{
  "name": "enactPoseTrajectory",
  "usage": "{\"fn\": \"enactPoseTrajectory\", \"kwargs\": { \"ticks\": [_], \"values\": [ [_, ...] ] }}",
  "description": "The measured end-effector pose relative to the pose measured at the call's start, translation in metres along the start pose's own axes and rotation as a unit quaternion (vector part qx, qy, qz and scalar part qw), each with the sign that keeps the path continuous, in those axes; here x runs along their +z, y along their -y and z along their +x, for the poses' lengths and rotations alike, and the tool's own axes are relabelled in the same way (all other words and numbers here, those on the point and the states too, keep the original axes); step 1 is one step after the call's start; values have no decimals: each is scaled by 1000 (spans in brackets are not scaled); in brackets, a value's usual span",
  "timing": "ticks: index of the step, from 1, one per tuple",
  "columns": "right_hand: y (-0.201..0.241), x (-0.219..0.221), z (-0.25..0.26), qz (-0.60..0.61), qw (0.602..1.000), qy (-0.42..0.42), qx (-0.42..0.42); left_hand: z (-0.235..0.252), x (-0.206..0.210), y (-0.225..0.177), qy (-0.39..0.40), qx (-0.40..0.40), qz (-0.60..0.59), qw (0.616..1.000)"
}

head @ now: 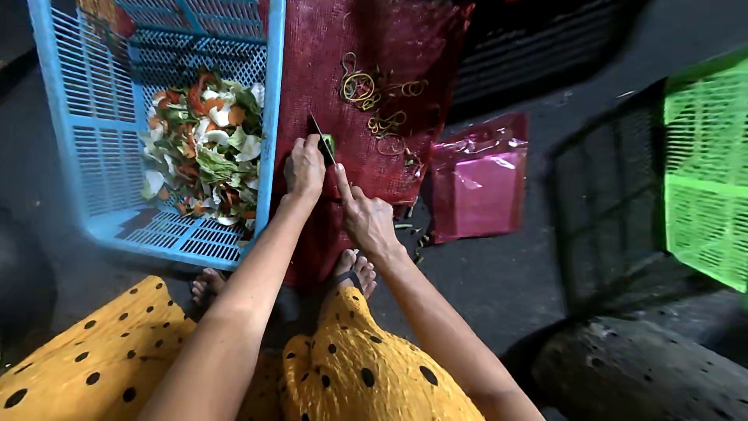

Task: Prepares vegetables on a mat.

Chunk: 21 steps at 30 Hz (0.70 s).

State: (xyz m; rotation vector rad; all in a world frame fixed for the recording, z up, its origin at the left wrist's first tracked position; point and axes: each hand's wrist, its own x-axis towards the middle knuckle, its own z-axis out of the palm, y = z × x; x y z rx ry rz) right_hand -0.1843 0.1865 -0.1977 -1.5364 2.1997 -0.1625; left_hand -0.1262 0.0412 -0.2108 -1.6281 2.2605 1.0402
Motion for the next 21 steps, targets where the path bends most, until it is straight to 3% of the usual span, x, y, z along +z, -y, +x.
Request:
{"fn": "enactPoseTrajectory", "kwargs": {
  "ticks": [4, 10, 17, 21],
  "values": [
    [-8, 19, 2, 4, 1000, -16, -8, 0, 1, 1, -4, 11, -3, 1000],
    [2, 26, 45, 33, 998, -50, -2, -3, 5, 2, -22, -2, -29, 999],
    [-10, 50, -30, 53, 997, -59, 27, 10, -6, 8, 4, -101, -193, 976],
    [-5, 47, -30, 54, 997, -45, 43, 5, -9, 10, 0, -101, -213, 972]
  ]
}}
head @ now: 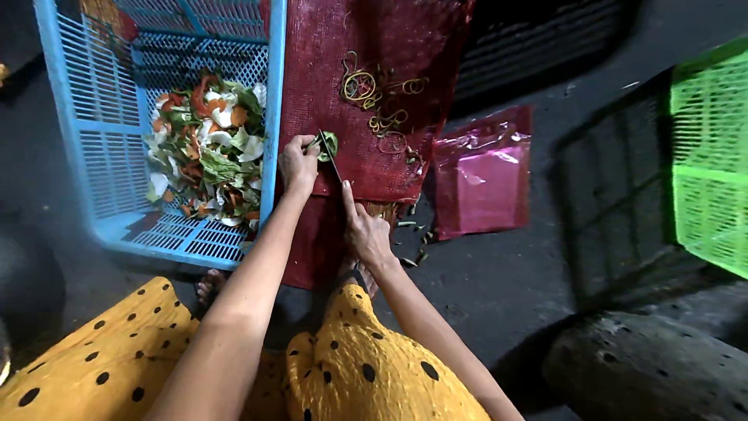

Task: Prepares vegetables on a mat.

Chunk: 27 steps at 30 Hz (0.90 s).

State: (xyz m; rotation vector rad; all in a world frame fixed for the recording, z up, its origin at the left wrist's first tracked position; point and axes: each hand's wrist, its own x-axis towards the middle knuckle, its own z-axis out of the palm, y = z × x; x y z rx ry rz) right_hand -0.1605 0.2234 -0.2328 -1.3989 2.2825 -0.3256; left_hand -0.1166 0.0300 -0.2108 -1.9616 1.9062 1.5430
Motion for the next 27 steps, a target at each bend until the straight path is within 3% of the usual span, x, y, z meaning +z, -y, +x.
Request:
{"fn": "enactPoseTrajectory", "kwargs": {
  "ticks": [6, 11, 16, 27],
  "values": [
    [15, -16, 36, 14, 998, 55, 6, -23, 9, 14, 12, 22, 31, 999],
    [8, -17, 41, 23, 1000, 16, -13, -19, 3, 16, -33, 69, 3, 997],
    [16, -14, 19, 36, 996, -73, -34, 0, 2, 5, -60, 90, 94, 990],
    [23, -10, 9, 7, 997, -62, -45, 2, 11, 6, -100, 133, 168, 972]
  ]
}}
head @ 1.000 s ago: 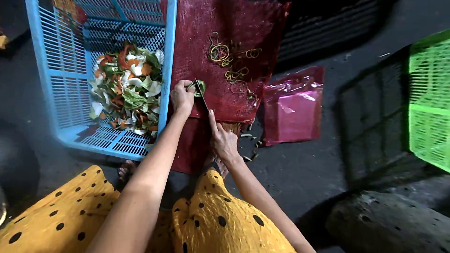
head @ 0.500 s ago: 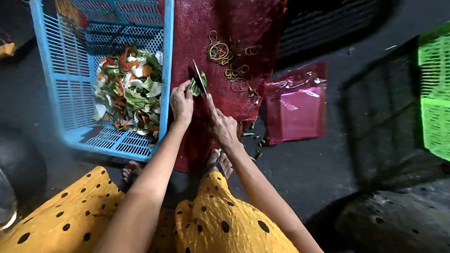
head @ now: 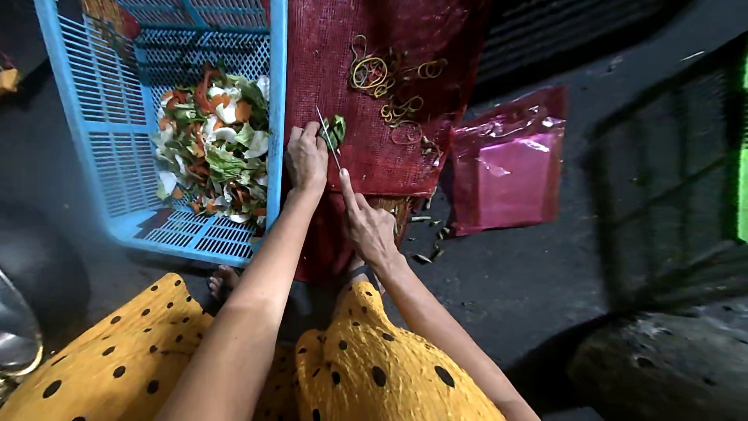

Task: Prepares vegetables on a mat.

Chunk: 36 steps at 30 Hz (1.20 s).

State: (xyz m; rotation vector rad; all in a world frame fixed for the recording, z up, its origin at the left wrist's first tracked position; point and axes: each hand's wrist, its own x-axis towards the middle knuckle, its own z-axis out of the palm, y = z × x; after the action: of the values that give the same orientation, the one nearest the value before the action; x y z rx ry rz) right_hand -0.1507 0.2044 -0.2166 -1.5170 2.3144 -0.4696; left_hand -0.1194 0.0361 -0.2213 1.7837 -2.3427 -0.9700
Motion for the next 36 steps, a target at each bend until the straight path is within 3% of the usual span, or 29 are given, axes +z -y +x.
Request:
{"fn": "enactPoseTrajectory", "kwargs": {
  "ticks": [11, 16, 21, 25, 31, 36],
  "values": [
    [-2, 16, 12, -25, 998, 45, 22, 2, -5, -3, 31, -25, 4, 999],
    [2, 17, 47, -20, 997, 71, 34, 2, -8, -4, 45, -50, 22, 998],
    [11, 4, 45, 2, 993, 106, 49, 6, -13, -4, 55, -113, -86, 988],
    [3, 12, 9, -7, 993, 99, 61, 2, -13, 2, 64, -93, -107, 988],
    [11, 5, 40, 7, 988, 136, 69, -24, -9, 3, 63, -56, -56, 995],
    [-1, 1, 44, 41, 993, 94, 55, -21, -8, 10, 34, -61, -176, 982]
  ]
}}
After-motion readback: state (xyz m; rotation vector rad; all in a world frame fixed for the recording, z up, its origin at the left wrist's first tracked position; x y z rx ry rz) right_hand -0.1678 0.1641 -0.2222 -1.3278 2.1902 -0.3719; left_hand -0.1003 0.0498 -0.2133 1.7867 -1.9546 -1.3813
